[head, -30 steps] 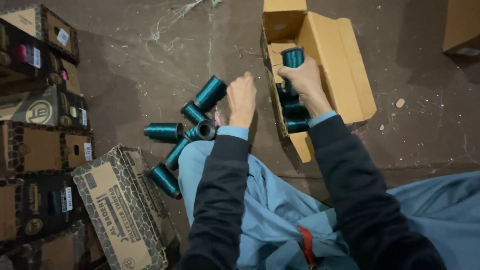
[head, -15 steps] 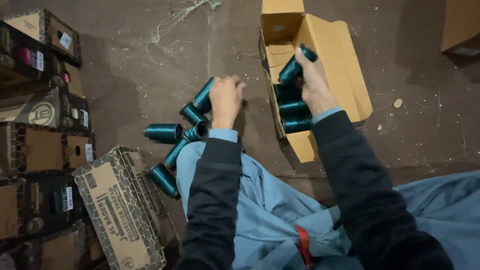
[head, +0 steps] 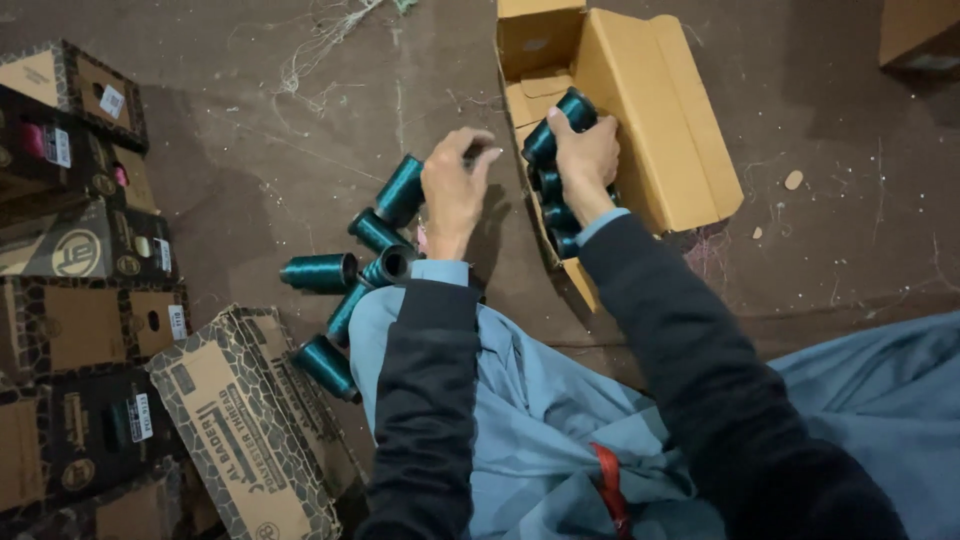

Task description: The person packs pink thread spools into a cardboard box by hand, closes the box, and then gathers green thread spools into another cardboard box while sitting on the floor.

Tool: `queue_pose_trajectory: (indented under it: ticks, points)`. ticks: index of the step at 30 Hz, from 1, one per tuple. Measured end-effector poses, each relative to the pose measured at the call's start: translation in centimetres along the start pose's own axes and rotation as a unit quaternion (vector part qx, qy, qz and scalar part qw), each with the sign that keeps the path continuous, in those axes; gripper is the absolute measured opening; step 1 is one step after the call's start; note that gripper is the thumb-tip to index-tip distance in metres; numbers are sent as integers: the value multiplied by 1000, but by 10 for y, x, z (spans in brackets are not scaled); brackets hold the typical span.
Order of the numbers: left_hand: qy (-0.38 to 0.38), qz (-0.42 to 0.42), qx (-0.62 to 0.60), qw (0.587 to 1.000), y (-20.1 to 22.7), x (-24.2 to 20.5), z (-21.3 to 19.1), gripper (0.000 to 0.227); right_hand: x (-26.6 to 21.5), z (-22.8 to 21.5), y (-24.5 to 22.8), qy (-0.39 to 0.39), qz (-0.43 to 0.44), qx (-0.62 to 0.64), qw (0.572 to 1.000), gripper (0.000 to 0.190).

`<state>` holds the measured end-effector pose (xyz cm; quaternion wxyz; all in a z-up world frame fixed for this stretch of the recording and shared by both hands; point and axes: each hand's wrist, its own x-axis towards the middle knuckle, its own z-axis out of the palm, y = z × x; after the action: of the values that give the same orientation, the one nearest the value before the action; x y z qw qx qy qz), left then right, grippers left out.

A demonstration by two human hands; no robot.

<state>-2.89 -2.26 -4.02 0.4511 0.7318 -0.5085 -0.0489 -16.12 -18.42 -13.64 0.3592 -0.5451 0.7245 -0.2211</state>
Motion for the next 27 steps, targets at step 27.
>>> queue_pose_trajectory:
  ticks: [27]
  points:
    - [-107, -235, 142, 955, 3, -37, -42, 34, -116, -62, -11, -91, -584, -267, 761, 11]
